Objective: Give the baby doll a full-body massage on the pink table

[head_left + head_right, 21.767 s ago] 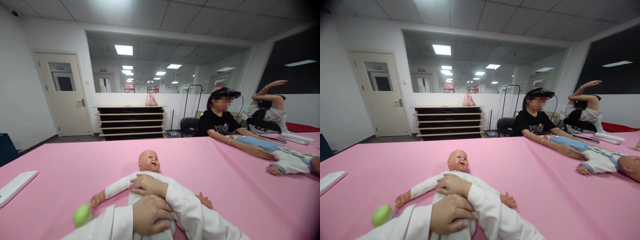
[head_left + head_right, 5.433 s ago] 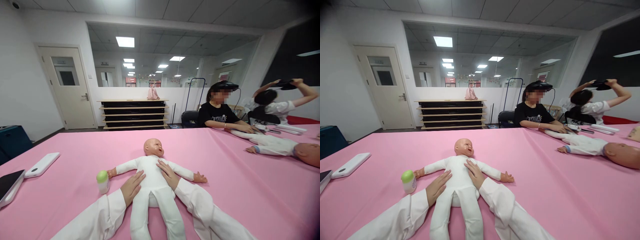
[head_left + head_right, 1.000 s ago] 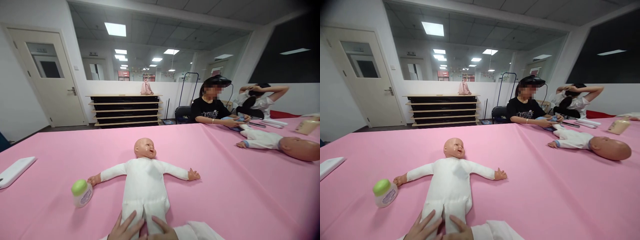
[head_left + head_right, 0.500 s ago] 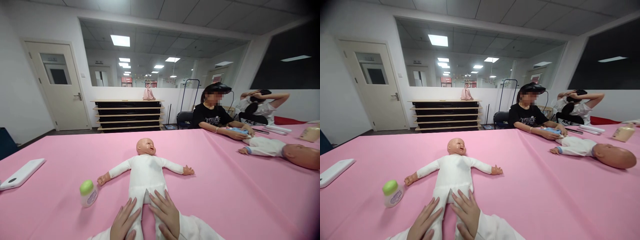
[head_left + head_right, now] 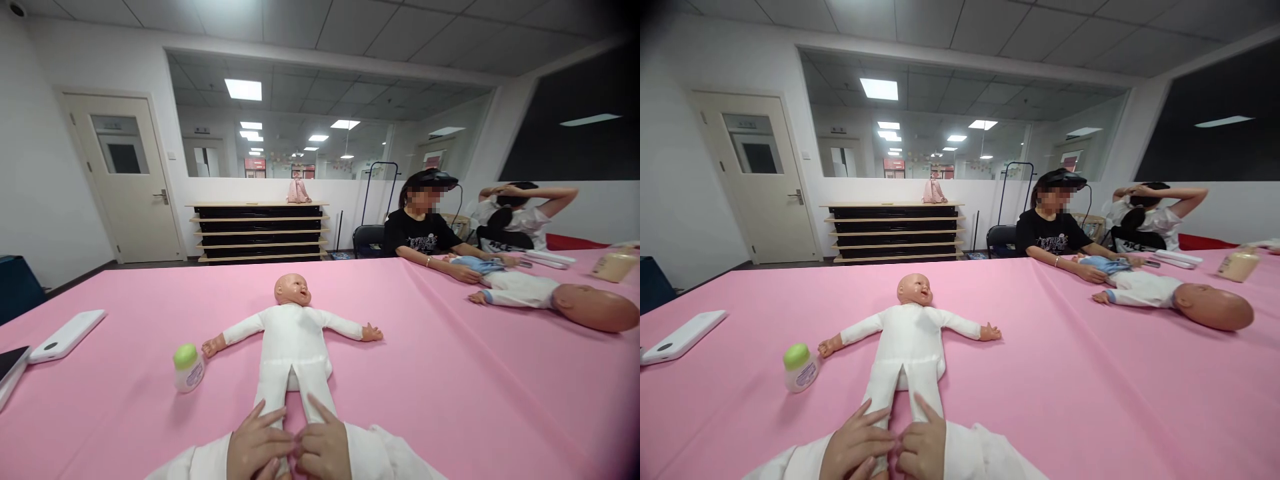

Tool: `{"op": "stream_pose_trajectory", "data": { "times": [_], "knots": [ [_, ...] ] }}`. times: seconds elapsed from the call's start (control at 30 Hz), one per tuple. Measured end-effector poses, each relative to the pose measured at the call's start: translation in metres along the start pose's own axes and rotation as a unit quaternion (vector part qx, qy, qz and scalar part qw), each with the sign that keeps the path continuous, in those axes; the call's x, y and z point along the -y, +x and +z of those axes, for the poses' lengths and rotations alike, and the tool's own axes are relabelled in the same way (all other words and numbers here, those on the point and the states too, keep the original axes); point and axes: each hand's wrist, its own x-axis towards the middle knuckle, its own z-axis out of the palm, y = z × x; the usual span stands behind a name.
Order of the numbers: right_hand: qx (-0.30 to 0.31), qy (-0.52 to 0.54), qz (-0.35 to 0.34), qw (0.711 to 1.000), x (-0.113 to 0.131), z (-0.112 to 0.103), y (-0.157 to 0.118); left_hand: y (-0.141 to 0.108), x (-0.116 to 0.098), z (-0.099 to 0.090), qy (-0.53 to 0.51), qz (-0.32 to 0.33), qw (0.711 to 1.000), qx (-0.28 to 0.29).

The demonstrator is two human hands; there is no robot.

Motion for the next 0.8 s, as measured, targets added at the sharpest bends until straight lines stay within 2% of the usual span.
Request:
{"op": "stream_pose_trajectory", "data": {
  "times": [0.1,0.17,0.27,0.33,0.37,0.43,0.6,0.67,0.8],
  "knots": [
    [0.017,0.035,-0.055,0.998,0.003,-0.007,0.001,0.002,-0.005,-0.006,-0.042,0.034,0.998,0.044],
    [0.010,0.108,-0.057,0.993,0.006,-0.018,0.006,0.003,-0.011,-0.011,-0.086,0.042,0.994,0.055],
    [-0.001,0.225,-0.020,0.974,0.010,-0.042,0.018,0.006,-0.021,-0.021,-0.148,0.019,0.989,0.011],
    [-0.029,0.251,0.018,0.967,0.012,-0.057,0.024,0.009,-0.026,-0.029,-0.159,-0.028,0.985,-0.059],
    [-0.038,0.247,0.034,0.968,0.011,-0.063,0.027,0.011,-0.026,-0.032,-0.158,-0.053,0.983,-0.081],
    [-0.047,0.214,0.072,0.973,0.007,-0.069,0.028,0.014,-0.024,-0.037,-0.135,-0.105,0.981,-0.089],
    [-0.042,0.104,0.186,0.976,-0.015,-0.060,0.020,0.011,-0.003,-0.028,-0.017,-0.215,0.975,-0.051],
    [-0.022,0.095,0.194,0.976,-0.022,-0.055,0.015,0.006,0.001,-0.019,0.004,-0.225,0.974,-0.026],
    [0.020,0.092,0.158,0.983,-0.022,-0.051,0.011,-0.004,0.004,-0.003,0.031,-0.210,0.977,0.027]
  ]
}}
